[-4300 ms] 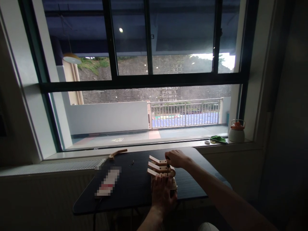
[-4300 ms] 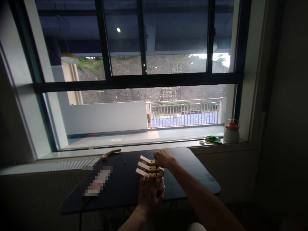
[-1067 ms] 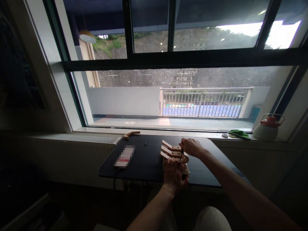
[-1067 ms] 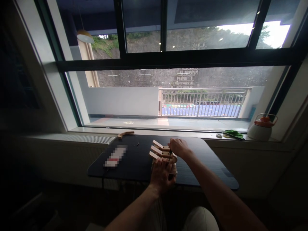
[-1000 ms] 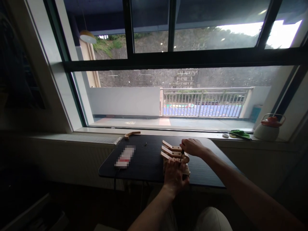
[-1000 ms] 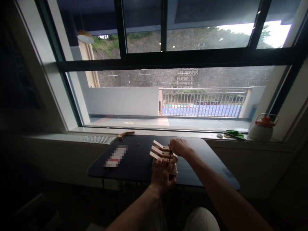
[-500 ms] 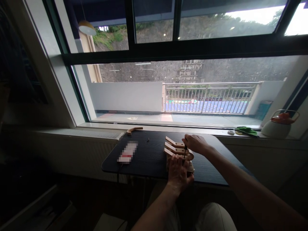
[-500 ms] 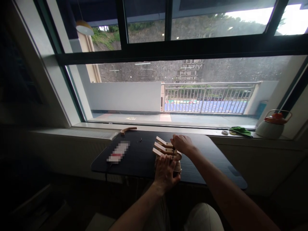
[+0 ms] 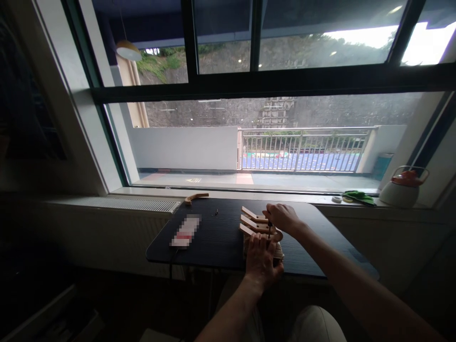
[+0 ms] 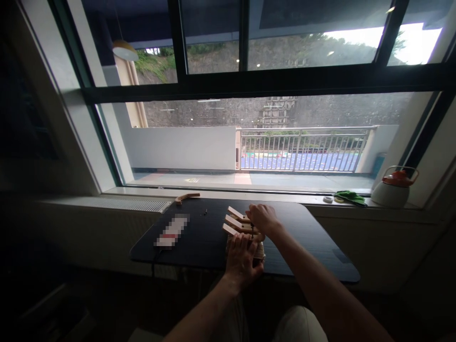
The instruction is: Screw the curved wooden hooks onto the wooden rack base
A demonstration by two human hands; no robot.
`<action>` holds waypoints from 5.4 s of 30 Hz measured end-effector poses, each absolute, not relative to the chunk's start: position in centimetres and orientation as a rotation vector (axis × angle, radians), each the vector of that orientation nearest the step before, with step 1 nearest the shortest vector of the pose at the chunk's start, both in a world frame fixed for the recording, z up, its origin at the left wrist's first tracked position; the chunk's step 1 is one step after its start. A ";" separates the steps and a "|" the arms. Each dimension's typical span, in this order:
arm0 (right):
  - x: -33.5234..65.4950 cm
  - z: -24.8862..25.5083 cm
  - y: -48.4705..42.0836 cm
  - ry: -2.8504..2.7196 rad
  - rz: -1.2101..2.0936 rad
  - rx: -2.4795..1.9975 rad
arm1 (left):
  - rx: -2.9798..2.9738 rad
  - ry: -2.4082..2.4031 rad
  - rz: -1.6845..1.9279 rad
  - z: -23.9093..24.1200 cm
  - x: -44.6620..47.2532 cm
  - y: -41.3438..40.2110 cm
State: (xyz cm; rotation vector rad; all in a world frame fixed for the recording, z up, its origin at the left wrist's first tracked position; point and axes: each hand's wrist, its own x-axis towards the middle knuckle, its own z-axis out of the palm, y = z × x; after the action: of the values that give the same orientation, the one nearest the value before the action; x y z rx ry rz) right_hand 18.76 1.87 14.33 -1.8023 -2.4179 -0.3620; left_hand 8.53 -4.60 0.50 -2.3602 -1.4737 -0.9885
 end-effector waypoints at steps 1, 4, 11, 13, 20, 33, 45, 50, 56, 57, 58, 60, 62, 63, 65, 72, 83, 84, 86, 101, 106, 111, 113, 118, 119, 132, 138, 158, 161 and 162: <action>18.8 14.6 1.7 -2.442 -0.342 -1.798 | -2.356 -1.474 -0.990 0.5 8.5 -4.6; 18.9 15.2 1.0 -2.532 -0.250 -1.761 | -2.347 -1.483 -0.989 0.6 8.6 -4.7; 19.1 14.2 0.5 -2.460 -0.241 -1.777 | -2.339 -1.572 -0.907 1.0 9.1 -4.7; 19.2 13.8 0.9 -2.451 -0.262 -1.800 | -2.360 -1.552 -0.868 1.2 9.1 -4.7; 19.3 14.7 2.3 -2.534 -0.255 -1.782 | -2.508 -1.359 -0.602 2.8 6.9 -4.2; 18.5 14.2 3.1 -2.471 -0.279 -1.873 | -2.718 -0.974 -0.341 4.6 4.6 -2.2; 19.3 15.0 2.4 -2.564 -0.218 -1.741 | -2.535 -1.345 -0.620 3.3 6.6 -3.8; 20.0 13.9 2.4 -2.376 -0.204 -1.951 | -2.472 -1.394 -0.742 2.0 7.5 -4.1; 20.4 15.3 1.7 -2.502 -0.239 -1.865 | -2.455 -1.401 -0.798 1.7 7.7 -4.1; 20.4 15.6 1.5 -2.538 -0.227 -1.827 | -2.454 -1.401 -0.802 1.6 7.7 -4.1; 20.3 15.8 1.4 -2.567 -0.213 -1.782 | -2.452 -1.401 -0.805 1.5 7.8 -4.1; 20.1 15.9 1.2 -2.598 -0.206 -1.692 | -2.447 -1.401 -0.808 1.3 7.9 -4.0; 19.9 15.5 1.0 -2.580 -0.231 -1.668 | -2.439 -1.412 -0.814 1.2 8.0 -4.0; 19.7 15.2 1.0 -2.553 -0.248 -1.682 | -2.434 -1.421 -0.819 1.1 8.0 -4.0; 19.3 14.7 0.9 -2.480 -0.279 -1.741 | -2.432 -1.436 -0.826 1.1 8.1 -4.0; 18.5 15.6 0.2 -2.497 -0.291 -1.768 | -2.429 -1.442 -0.843 1.1 8.2 -4.1; 19.1 14.8 0.8 -2.478 -0.277 -1.778 | -2.408 -1.438 -0.843 0.9 8.3 -4.0; 19.1 14.7 0.9 -2.460 -0.281 -1.794 | -2.407 -1.439 -0.842 1.0 8.3 -4.1; 19.3 14.7 0.9 -2.453 -0.280 -1.811 | -2.400 -1.442 -0.844 1.2 8.3 -4.2; 18.6 14.7 0.1 -2.496 -0.242 -1.701 | -2.429 -1.455 -0.906 2.1 8.5 -4.5; 18.7 14.4 0.5 -2.445 -0.241 -1.779 | -2.419 -1.468 -0.916 2.5 8.5 -4.7; 18.6 14.8 0.7 -2.503 -0.219 -1.756 | -2.431 -1.477 -0.934 2.5 8.5 -4.7; 18.7 14.7 0.9 -2.496 -0.216 -1.768 | -2.441 -1.474 -0.929 2.5 8.5 -4.7; 19.2 14.8 1.0 -2.442 -0.237 -1.858 | -2.453 -1.495 -0.907 2.5 8.5 -4.8; 19.3 14.9 0.9 -2.446 -0.241 -1.862 | -2.451 -1.499 -0.905 2.5 8.5 -4.8; 19.8 15.6 0.3 -2.563 -0.217 -1.761 | -2.460 -1.475 -0.864 2.6 8.4 -4.8; 19.5 15.6 0.4 -2.528 -0.231 -1.840 | -2.461 -1.489 -0.868 2.5 8.3 -4.9; 19.3 16.3 0.8 -2.596 -0.247 -1.811 | -2.428 -1.498 -0.859 2.4 8.2 -4.7; 19.5 16.6 0.6 -2.618 -0.234 -1.765 | -2.450 -1.490 -0.861 2.3 8.3 -4.6; 19.6 16.6 0.6 -2.623 -0.227 -1.749 | -2.454 -1.487 -0.864 2.3 8.3 -4.6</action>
State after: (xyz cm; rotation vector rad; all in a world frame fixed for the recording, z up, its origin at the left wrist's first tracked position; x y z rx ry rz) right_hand 19.63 0.55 16.61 -1.7492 -2.6232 -0.2273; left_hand 8.34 -4.61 2.32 -2.4544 -1.4871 -0.8641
